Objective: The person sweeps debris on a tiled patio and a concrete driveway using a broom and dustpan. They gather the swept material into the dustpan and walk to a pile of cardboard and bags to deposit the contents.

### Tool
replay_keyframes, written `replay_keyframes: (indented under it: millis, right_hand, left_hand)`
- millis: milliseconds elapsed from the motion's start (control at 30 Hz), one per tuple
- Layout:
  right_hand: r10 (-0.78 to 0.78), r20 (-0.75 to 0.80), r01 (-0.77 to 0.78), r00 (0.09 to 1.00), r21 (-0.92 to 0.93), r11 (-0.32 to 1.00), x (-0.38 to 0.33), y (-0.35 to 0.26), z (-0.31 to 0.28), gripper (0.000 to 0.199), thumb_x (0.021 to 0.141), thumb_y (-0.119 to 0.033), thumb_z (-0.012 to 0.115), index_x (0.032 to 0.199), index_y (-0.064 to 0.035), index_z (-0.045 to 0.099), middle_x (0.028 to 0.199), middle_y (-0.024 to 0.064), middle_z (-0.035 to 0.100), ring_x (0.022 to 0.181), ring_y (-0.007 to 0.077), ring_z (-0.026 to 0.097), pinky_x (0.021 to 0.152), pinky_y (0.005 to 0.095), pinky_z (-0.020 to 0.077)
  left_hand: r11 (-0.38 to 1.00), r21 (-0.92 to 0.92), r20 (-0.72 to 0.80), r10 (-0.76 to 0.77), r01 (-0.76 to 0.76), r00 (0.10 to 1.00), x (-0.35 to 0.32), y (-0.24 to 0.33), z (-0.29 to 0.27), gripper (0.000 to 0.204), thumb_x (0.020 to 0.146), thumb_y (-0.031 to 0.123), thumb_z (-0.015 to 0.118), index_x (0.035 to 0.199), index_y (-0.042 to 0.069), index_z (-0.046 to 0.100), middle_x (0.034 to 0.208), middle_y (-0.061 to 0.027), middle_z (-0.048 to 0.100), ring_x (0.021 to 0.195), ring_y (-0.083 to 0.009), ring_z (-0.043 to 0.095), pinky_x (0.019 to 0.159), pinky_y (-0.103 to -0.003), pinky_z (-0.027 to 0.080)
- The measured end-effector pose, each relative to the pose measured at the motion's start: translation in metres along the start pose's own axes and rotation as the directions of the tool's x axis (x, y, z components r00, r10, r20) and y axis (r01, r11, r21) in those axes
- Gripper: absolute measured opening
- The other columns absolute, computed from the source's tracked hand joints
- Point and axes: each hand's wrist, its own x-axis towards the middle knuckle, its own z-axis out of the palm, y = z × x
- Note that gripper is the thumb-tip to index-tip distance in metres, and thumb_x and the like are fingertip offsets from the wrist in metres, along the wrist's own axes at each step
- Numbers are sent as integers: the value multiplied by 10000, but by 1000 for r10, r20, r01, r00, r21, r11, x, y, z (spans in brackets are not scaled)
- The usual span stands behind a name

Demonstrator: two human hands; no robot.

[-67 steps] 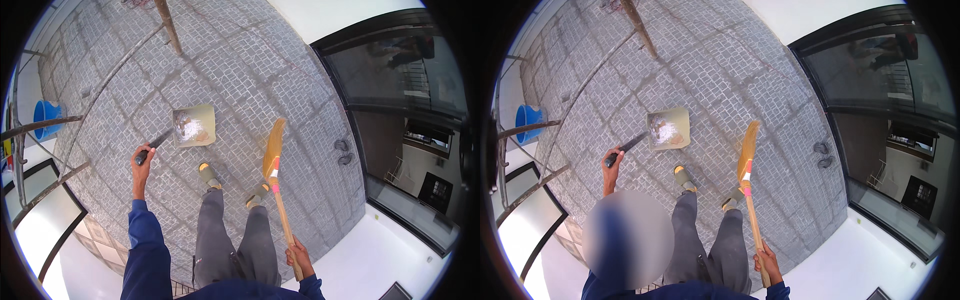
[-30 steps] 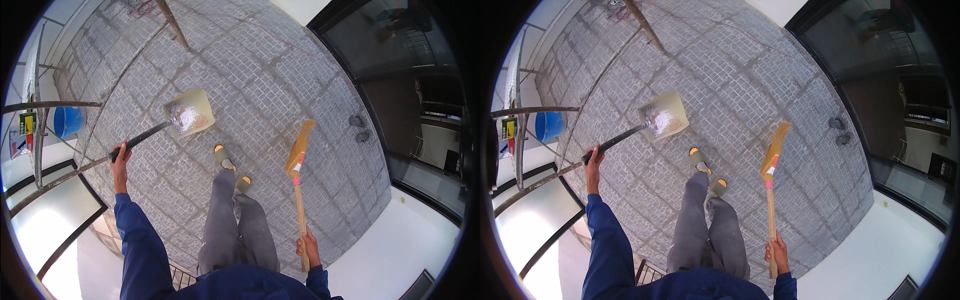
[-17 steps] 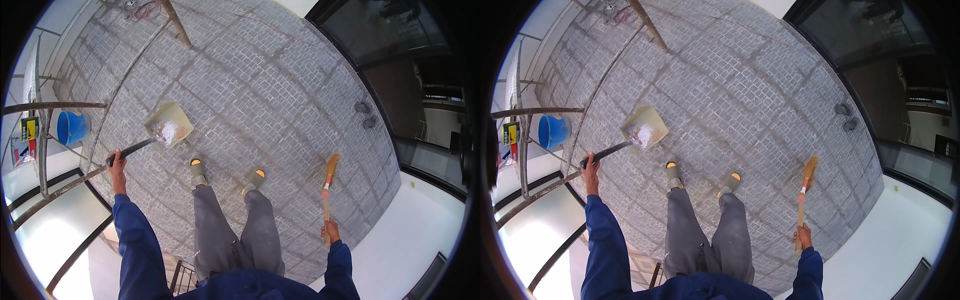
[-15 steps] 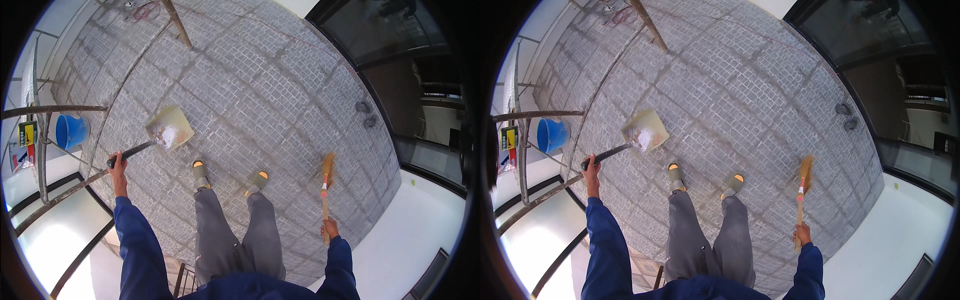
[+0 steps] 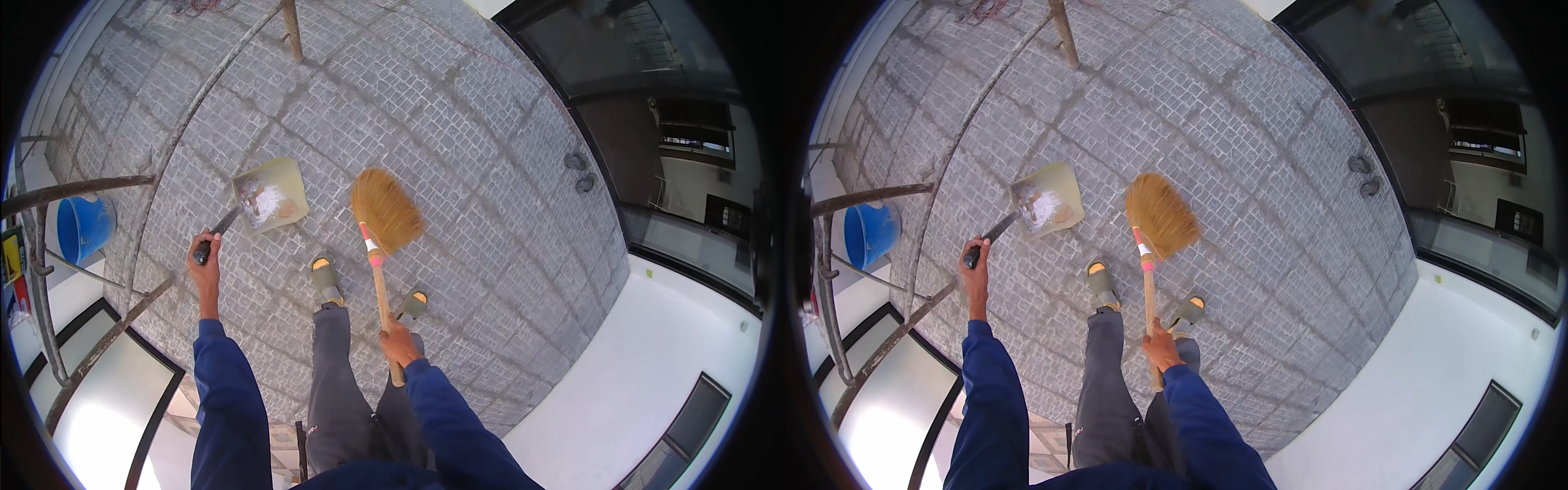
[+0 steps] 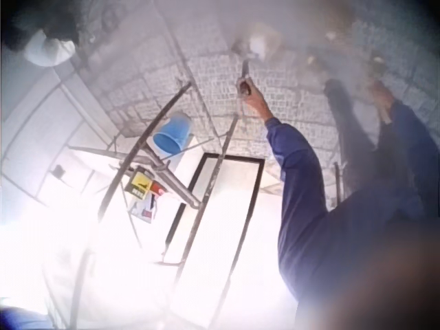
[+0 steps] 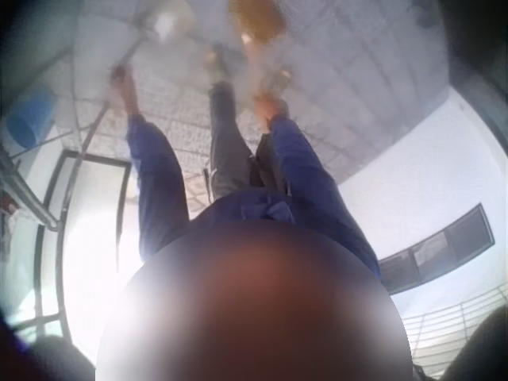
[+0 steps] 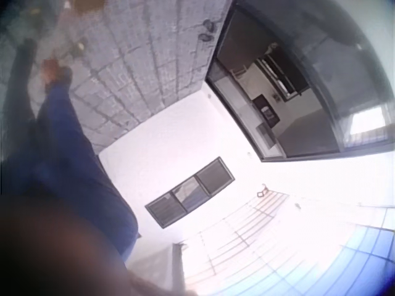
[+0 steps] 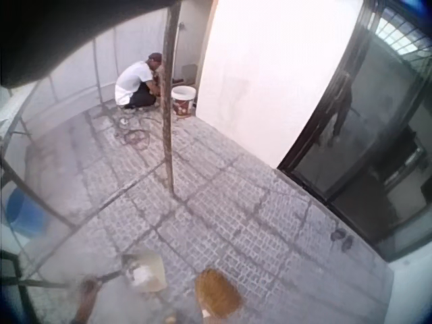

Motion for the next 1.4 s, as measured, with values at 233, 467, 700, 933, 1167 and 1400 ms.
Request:
replay_keyframes:
  millis: [233, 467, 700, 933, 1167, 1400]
  right_hand:
    - [-50, 330, -76, 943, 357, 931, -66, -59, -34, 634, 912, -190, 566, 1476, -119, 286, 635, 32, 481, 430, 113, 475, 398, 290, 414]
    - [100, 269, -206, 958, 401, 893, -168, -45, -99, 625, 927, -122, 549, 1486, -139, 270, 643, 12, 474, 432, 88, 453, 385, 259, 381]
    - [73, -70, -63, 995, 125, 990, -106, -26, -152, 591, 912, -101, 557, 1457, -95, 329, 681, 43, 525, 467, 102, 491, 402, 274, 431]
    - [-233, -219, 123, 947, -423, 898, 33, -89, -138, 576, 852, -113, 549, 1372, 62, 374, 991, 301, 629, 904, 433, 625, 786, 466, 511]
    - [-179, 165, 230, 970, -389, 892, 27, -118, -10, 587, 841, -138, 554, 1377, 32, 385, 931, 260, 656, 818, 398, 661, 724, 460, 531]
    - [-19, 536, -37, 844, 95, 995, -82, -105, -10, 585, 899, -180, 579, 1441, -118, 367, 637, 37, 513, 437, 124, 488, 394, 294, 403]
  left_hand:
    - [992, 25, 93, 123, -125, 988, 10, 4, -8, 112, 838, 97, 709, 846, 28, 621, 992, -118, 653, 1179, -285, 551, 928, -366, 417]
    - [994, -84, -25, -79, 77, 997, -45, -5, -111, 120, 852, 141, 700, 908, 53, 640, 1231, -204, 589, 1105, -230, 572, 908, -318, 435]
    - [801, -465, -264, -532, 377, 805, -138, -34, -162, 191, 876, 254, 695, 936, 93, 613, 1228, -124, 582, 946, -157, 588, 838, -299, 491]
    - [724, -541, -406, -671, 428, 621, -155, -81, -142, 182, 857, 249, 719, 884, 111, 604, 996, -13, 610, 834, -107, 554, 712, -264, 466]
    - [960, -49, -442, -269, 277, 856, -160, -78, -100, 170, 824, 185, 731, 871, 53, 635, 1003, -132, 663, 1109, -250, 586, 902, -333, 419]
    - [917, -187, -393, -399, 353, 828, -149, -64, -118, 179, 825, 189, 737, 913, 62, 647, 784, -5, 591, 704, -113, 541, 644, -264, 448]
